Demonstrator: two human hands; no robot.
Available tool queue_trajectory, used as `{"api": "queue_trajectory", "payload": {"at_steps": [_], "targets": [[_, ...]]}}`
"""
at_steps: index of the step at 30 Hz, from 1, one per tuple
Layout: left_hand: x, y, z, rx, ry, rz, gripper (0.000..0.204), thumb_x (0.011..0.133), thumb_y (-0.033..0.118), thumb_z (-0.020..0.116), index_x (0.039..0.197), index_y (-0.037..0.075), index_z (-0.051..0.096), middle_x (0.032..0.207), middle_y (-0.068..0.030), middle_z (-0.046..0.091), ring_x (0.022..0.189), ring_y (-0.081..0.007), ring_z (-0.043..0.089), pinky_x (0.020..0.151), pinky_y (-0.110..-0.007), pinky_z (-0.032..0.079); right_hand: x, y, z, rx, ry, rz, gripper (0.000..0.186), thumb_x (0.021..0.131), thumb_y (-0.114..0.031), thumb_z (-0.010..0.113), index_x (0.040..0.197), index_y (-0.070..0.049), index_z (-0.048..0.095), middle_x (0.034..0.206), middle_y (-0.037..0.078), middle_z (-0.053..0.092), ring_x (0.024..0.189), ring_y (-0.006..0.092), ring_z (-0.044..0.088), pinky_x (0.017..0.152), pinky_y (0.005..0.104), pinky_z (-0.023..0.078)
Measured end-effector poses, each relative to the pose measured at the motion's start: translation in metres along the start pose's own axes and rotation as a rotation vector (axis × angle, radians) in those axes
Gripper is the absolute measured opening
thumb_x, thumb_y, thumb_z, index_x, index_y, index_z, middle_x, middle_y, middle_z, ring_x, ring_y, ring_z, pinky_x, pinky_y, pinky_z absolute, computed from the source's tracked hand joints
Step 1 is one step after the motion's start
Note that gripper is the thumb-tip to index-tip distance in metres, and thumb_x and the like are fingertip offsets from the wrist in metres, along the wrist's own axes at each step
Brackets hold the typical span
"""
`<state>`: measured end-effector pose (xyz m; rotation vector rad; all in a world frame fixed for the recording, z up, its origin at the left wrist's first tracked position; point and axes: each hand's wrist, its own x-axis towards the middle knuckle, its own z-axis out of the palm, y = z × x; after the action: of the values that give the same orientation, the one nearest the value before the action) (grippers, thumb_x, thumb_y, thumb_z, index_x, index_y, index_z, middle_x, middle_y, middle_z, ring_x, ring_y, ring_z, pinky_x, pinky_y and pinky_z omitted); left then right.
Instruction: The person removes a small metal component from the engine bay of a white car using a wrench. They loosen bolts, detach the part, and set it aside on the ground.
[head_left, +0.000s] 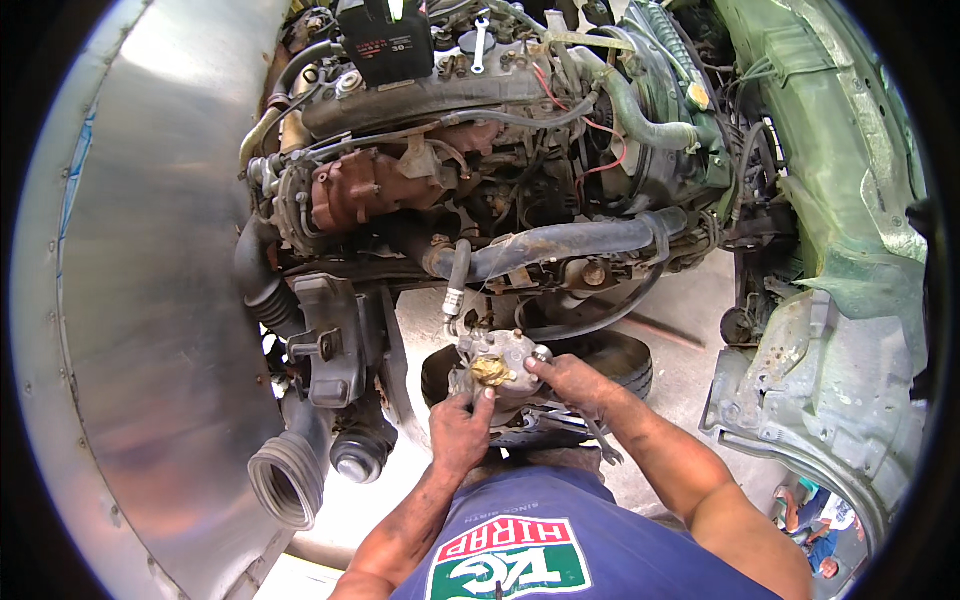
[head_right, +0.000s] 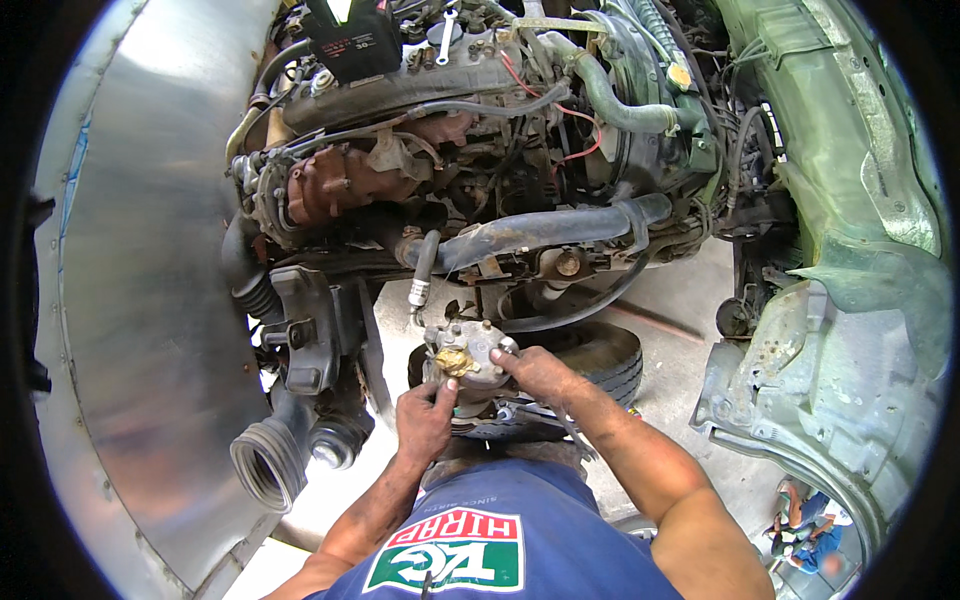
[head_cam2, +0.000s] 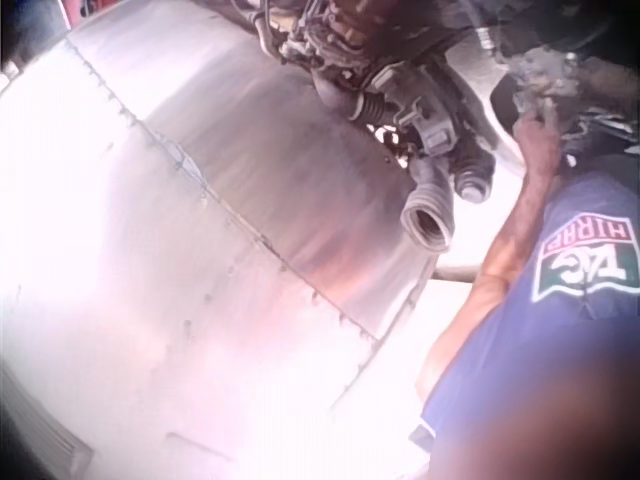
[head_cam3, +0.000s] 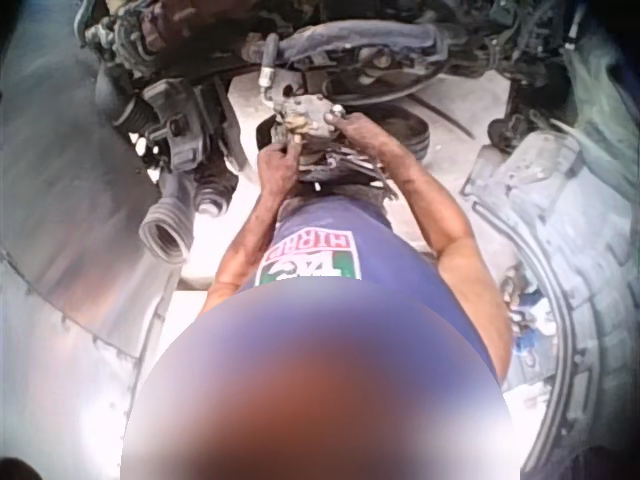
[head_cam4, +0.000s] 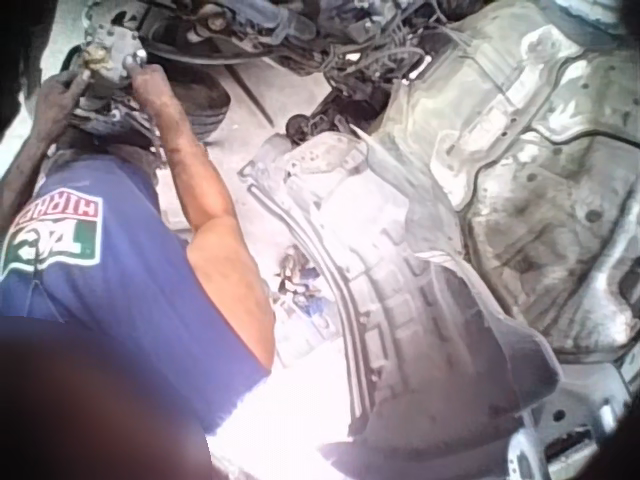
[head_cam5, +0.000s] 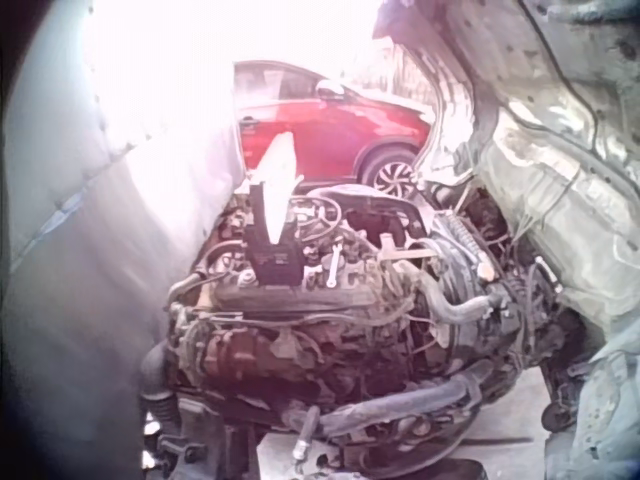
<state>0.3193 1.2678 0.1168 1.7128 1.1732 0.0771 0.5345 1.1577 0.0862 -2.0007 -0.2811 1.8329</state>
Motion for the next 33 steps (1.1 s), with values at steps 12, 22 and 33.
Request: {"api": "queue_trajectory", "payload": {"at_steps": [12,22,33], "targets": [[0.024,-0.024,-0.007,0.137,-0.149,0.315,0.055,0.100,0.044,0.073,0.081,-0.006,0.070,0.070,-0.0267,0.067,0.067,-0.0413,0.070,0.068,-0.051,0.055,0.004,-0.003,-0.031,-0.093,-0.160,0.032,0.087,0.106,-0.076,0.053,0.125,0.007,0.073,0.082,0.009,0.062,0.073,0.0197,0.057,0.062,0.0422,0.048],[0.105,-0.063,0.031,-1.074,-0.319,0.051,0.069,0.101,0.053,0.071,0.148,0.005,0.059,0.142,-0.0138,0.067,0.134,-0.0262,0.060,0.118,-0.044,0.045,0.009,0.004,-0.024,-0.069,-0.094,-0.064,0.077,0.109,-0.070,0.053,0.105,0.002,0.079,0.071,0.003,0.060,0.062,0.0137,0.050,0.056,0.0363,0.040],[0.102,-0.041,0.036,-0.813,-0.203,-0.020,0.032,0.099,0.024,0.078,0.122,0.003,0.072,0.114,-0.0074,0.074,0.106,-0.0185,0.069,0.099,-0.036,0.055,-0.003,0.063,-0.041,-0.354,0.193,-0.195,0.078,0.087,-0.060,0.088,0.131,0.002,0.075,0.110,0.021,0.079,0.106,0.0352,0.075,0.099,0.0462,0.058]]}}
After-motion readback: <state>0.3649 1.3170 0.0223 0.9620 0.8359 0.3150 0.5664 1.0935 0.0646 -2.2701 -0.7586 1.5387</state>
